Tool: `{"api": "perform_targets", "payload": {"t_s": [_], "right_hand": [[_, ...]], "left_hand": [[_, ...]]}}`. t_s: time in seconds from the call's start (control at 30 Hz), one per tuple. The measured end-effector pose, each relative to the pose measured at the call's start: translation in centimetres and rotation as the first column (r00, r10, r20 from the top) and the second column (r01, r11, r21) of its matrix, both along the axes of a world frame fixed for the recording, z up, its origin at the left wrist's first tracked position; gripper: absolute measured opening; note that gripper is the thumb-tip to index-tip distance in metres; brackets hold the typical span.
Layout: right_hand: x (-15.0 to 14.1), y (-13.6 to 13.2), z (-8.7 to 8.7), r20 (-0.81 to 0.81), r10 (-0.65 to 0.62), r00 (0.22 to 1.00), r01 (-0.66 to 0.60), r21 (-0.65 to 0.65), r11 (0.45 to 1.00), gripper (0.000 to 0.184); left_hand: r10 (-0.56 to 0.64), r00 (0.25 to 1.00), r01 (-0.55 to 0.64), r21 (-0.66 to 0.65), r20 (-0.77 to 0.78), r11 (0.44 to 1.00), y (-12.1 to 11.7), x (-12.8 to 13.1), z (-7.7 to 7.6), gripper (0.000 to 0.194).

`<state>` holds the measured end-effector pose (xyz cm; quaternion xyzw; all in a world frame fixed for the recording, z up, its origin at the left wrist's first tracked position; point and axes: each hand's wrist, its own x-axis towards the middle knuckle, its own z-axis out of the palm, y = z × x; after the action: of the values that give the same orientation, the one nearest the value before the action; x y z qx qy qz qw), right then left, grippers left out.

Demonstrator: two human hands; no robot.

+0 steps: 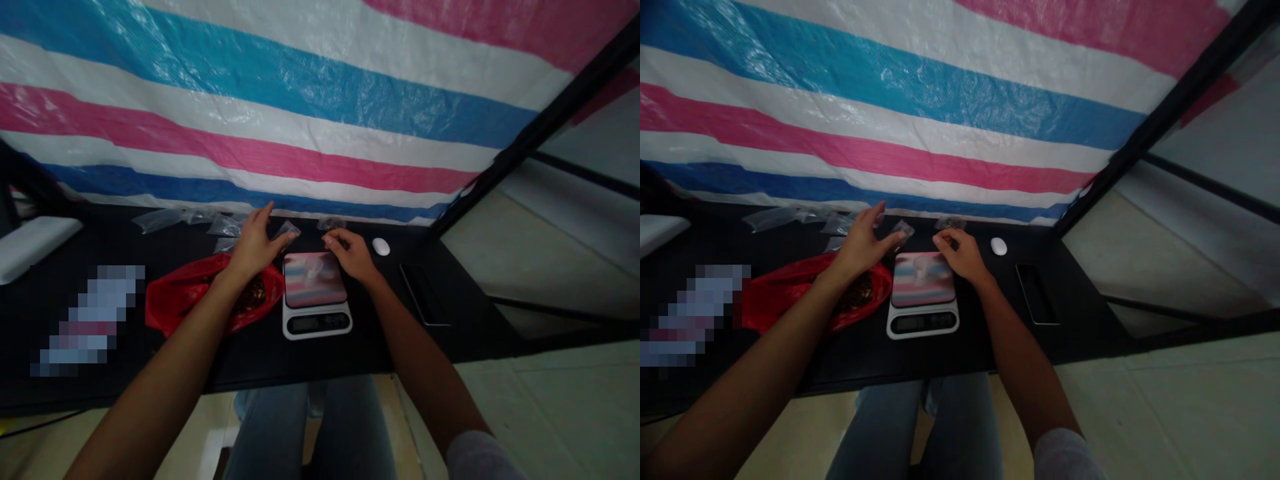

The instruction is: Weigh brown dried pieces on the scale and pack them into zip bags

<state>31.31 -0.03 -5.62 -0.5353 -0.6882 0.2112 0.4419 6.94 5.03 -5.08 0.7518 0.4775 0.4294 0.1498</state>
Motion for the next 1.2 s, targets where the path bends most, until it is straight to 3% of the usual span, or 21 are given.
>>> {"api": "perform_targets", "payload": {"t_s": [0.13,0.23,0.3,0.37,0.53,0.73,0.87,0.97,1.2], "right_hand": [[0.5,0.5,-0.7,-0.039,-0.035,0.999,0.037,0.044,0.998,0.035],[0.7,0.8,-0.8,-0.073,-0.081,0.994,0.085,0.054,0.995,0.033],[0.7,1.0,-0.9,-0.095,-0.108,0.99,0.114,0.057,0.992,0.033],[0.6,1.0,-1.0,-0.11,-0.12,0.987,0.128,0.065,0.99,0.033],[0.4,1.4,-1.3,-0.143,-0.157,0.977,0.17,0.086,0.982,0.036],[0.2,2.4,-2.0,-0.151,-0.163,0.975,0.175,0.067,0.982,0.041],[0.1,2.9,-2.6,-0.135,-0.142,0.981,0.154,0.091,0.984,0.043],[0.0,2.7,-2.6,-0.129,-0.124,0.984,0.139,0.117,0.983,0.044],[0.0,2.5,-2.6,-0.134,-0.127,0.983,0.146,0.14,0.979,0.046]], "left_hand": [[0.033,0.999,-0.037,0.1,0.041,0.994,-2.8,-2.2,3.1,0.041],[-0.093,0.985,0.08,-0.091,-0.145,0.993,-5.7,-5.1,4.3,0.032],[-0.242,0.911,0.158,-0.258,-0.334,0.953,-7.2,-6.8,3.9,0.026],[-0.349,0.835,0.188,-0.376,-0.425,0.907,-8.0,-8.0,3.0,0.024],[-0.362,0.786,0.186,-0.367,-0.5,0.911,-7.8,-8.3,1.5,0.042],[-0.353,0.746,0.092,-0.438,-0.564,0.894,-7.7,-7.0,3.0,0.022],[-0.345,0.787,0.113,-0.431,-0.512,0.895,-8.0,-6.4,3.4,0.029],[-0.366,0.799,0.149,-0.433,-0.477,0.889,-7.9,-6.3,3.5,0.019],[-0.328,0.73,0.072,-0.408,-0.6,0.91,-7.7,-7.2,4.2,0.026]]}}
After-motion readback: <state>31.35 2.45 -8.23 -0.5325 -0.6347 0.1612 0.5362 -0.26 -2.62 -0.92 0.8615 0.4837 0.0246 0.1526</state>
